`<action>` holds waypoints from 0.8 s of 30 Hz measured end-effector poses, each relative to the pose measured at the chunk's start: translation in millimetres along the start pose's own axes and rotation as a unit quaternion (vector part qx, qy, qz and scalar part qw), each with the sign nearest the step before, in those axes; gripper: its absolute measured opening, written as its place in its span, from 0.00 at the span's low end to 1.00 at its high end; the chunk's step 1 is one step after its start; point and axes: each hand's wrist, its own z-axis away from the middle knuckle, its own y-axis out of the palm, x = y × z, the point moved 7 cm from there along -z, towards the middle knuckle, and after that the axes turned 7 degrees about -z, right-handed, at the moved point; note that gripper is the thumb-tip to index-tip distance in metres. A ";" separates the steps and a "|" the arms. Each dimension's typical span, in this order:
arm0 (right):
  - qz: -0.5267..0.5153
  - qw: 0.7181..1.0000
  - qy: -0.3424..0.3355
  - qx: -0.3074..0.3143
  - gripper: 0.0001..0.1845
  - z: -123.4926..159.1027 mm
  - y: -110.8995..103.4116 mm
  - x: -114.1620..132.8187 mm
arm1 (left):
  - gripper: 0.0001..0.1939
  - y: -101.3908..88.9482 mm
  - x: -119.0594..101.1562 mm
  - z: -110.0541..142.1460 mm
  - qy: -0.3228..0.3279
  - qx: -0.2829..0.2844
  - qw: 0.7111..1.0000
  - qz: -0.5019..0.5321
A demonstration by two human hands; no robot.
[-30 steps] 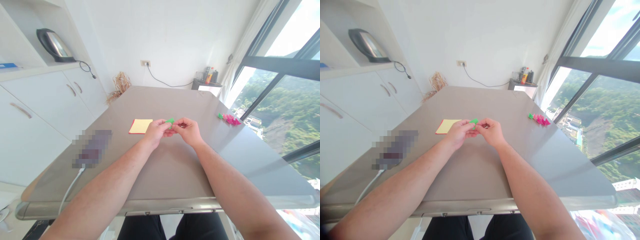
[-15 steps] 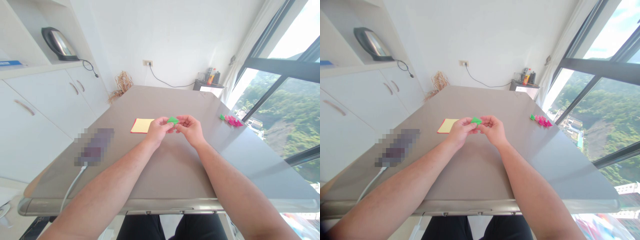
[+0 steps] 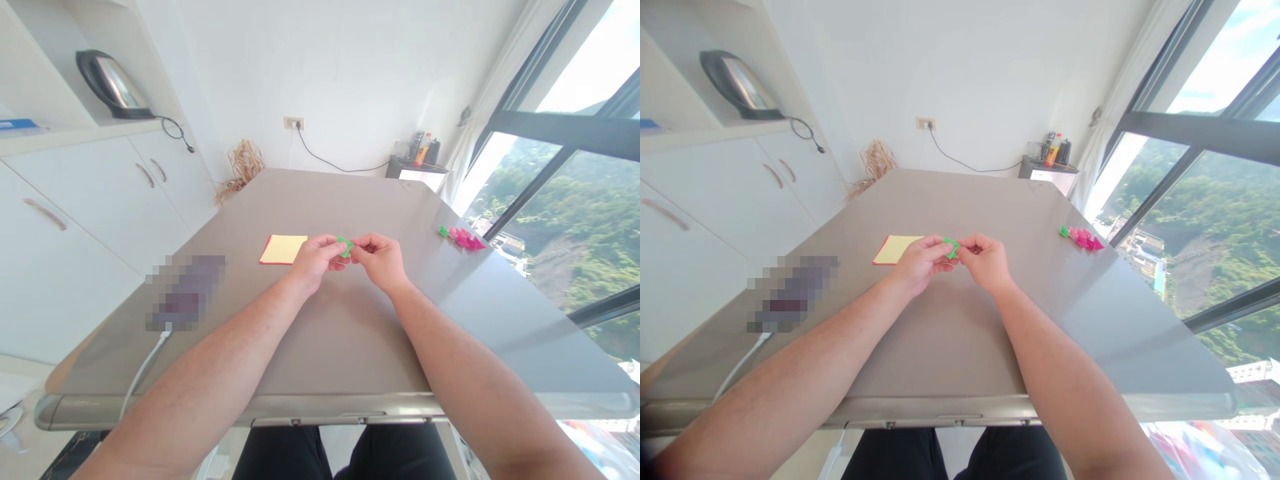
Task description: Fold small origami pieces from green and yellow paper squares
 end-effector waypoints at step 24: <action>-0.089 0.995 0.034 0.035 0.11 -1.2 3.3 -0.6 | 0.10 -3.0 -12.2 1.6 0.066 -0.024 0.996 -0.058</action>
